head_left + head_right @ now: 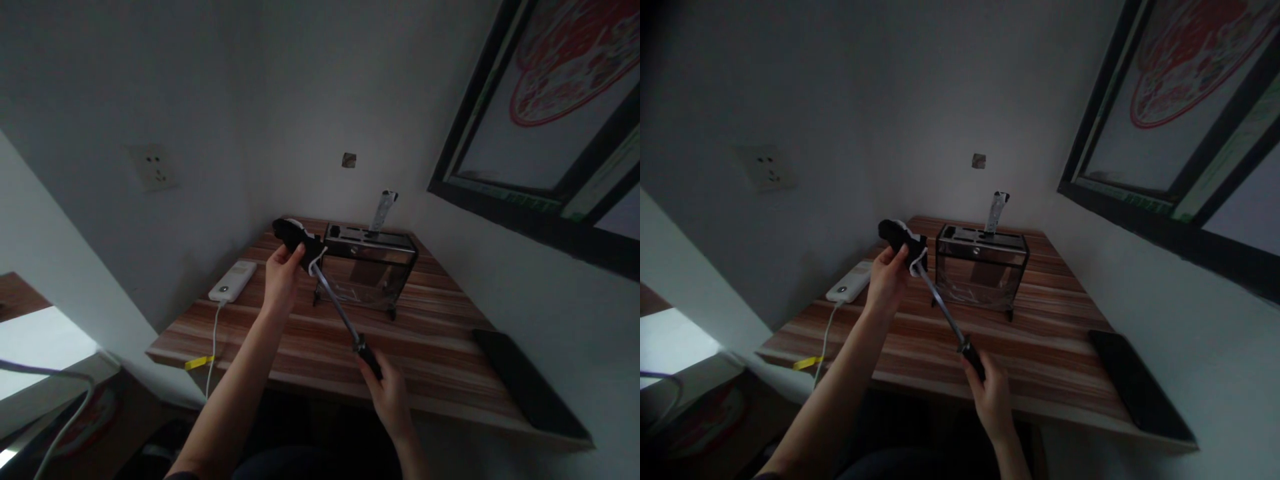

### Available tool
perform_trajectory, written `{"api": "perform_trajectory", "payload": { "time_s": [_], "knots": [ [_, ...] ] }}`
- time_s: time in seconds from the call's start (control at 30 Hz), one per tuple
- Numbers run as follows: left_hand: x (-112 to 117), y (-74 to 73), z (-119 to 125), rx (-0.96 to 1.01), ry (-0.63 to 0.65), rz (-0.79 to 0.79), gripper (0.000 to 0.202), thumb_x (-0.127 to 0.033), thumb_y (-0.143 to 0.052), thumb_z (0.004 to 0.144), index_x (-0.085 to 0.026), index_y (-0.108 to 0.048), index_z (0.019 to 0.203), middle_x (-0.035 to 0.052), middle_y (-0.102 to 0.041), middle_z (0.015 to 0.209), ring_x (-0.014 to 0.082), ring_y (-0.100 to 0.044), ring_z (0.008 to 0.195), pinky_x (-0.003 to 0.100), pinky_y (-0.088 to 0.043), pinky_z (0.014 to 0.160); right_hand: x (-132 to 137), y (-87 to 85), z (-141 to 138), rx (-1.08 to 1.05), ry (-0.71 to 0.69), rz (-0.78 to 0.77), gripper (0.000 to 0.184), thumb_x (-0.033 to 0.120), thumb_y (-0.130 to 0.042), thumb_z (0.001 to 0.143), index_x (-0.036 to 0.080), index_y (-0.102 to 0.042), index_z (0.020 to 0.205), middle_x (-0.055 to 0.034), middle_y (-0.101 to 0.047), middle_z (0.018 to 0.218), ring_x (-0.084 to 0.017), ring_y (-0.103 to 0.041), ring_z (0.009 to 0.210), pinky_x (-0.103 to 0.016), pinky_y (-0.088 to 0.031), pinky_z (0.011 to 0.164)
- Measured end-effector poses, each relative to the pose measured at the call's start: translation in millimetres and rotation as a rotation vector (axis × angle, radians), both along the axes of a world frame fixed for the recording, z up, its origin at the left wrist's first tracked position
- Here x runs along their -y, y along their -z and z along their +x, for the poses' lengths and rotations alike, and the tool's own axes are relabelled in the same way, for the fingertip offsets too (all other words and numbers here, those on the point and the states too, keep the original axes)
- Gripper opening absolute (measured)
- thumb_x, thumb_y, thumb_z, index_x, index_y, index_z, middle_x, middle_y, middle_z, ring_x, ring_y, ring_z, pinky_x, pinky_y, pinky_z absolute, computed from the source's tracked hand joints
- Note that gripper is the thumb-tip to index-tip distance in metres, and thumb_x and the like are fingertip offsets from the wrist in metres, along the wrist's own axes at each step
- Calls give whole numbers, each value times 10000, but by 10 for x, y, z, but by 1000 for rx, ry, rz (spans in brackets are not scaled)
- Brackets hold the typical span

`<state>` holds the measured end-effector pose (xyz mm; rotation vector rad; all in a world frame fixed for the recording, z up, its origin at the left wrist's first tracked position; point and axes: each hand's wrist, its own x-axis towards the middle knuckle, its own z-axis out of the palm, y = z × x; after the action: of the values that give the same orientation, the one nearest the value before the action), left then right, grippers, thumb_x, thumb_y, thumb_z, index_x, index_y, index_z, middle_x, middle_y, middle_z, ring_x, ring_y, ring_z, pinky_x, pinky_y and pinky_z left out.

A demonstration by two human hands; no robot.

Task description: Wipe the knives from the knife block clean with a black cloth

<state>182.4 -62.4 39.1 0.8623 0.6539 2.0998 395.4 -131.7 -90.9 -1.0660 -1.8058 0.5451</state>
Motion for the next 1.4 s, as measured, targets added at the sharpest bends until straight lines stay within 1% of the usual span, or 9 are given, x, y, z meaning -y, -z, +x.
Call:
{"api": "perform_trajectory", "payload": {
  "time_s": [0.17, 0.3, 0.43, 0.57, 0.7, 0.87, 1.07, 1.23, 1.4],
  "knots": [
    [46, 80, 86, -22, 14, -46, 285, -311, -773, 587, -151, -688, 807, 17, -719, 789, 140, -656, 768, 238, -457, 771, -4, 0, -5, 1, 20, 13, 253, 389, -509, 861, 192, -661, 902, -81, -720, 868, -232, -686, 810, -277, -534, 688],
    [117, 157, 223, -54, 72, -103, 287, -313, -781, 573, -156, -683, 792, 7, -710, 745, 134, -651, 709, 232, -474, 718, -11, 6, -6, -15, 36, 24, 250, 389, -513, 858, 192, -659, 904, -85, -722, 882, -238, -689, 818, -289, -540, 690],
    [171, 277, 336, -106, 119, -135, 285, -305, -763, 608, -147, -679, 830, 27, -714, 791, 155, -651, 740, 252, -487, 723, -17, 16, 0, -22, 40, 17, 261, 387, -509, 862, 186, -657, 940, -97, -717, 937, -240, -684, 859, -288, -541, 710],
    [198, 384, 390, -147, 152, -142, 267, -290, -746, 634, -143, -679, 847, 40, -714, 833, 166, -648, 772, 268, -492, 743, -22, 36, 7, -14, 56, 18, 265, 390, -507, 861, 184, -656, 937, -93, -722, 912, -235, -687, 843, -284, -540, 711],
    [252, 421, 462, -197, 168, -172, 265, -276, -742, 634, -150, -680, 859, 41, -713, 863, 165, -643, 796, 257, -484, 753, -25, 40, 15, -14, 58, 17, 266, 386, -504, 862, 181, -652, 944, -95, -719, 930, -237, -682, 862, -291, -537, 718],
    [329, 475, 594, -244, 208, -247, 257, -256, -752, 594, -147, -673, 813, 31, -711, 807, 167, -640, 754, 261, -482, 730, -26, 8, 10, -16, 75, 1, 276, 385, -497, 865, 180, -651, 967, -95, -720, 906, -238, -684, 834, -280, -536, 673],
    [393, 668, 720, -324, 277, -316, 266, -267, -756, 575, -146, -653, 788, 39, -698, 782, 180, -634, 744, 257, -486, 681, -33, -19, -12, -44, 103, 10, 293, 394, -498, 861, 166, -639, 981, -99, -718, 910, -240, -681, 837, -273, -525, 677],
    [453, 780, 783, -356, 337, -339, 292, -234, -761, 564, -148, -639, 815, 57, -698, 853, 189, -638, 787, 263, -487, 702, -33, -5, 4, -51, 109, 26, 273, 378, -496, 856, 166, -641, 947, -104, -723, 858, -256, -686, 810, -291, -524, 664],
    [494, 810, 752, -322, 389, -359, 320, -214, -778, 548, -148, -639, 828, 61, -705, 871, 197, -643, 822, 285, -485, 755, -32, 34, 14, -40, 96, 28, 228, 328, -507, 843, 172, -630, 954, -102, -720, 862, -253, -685, 803, -300, -524, 673]
  ]
}}
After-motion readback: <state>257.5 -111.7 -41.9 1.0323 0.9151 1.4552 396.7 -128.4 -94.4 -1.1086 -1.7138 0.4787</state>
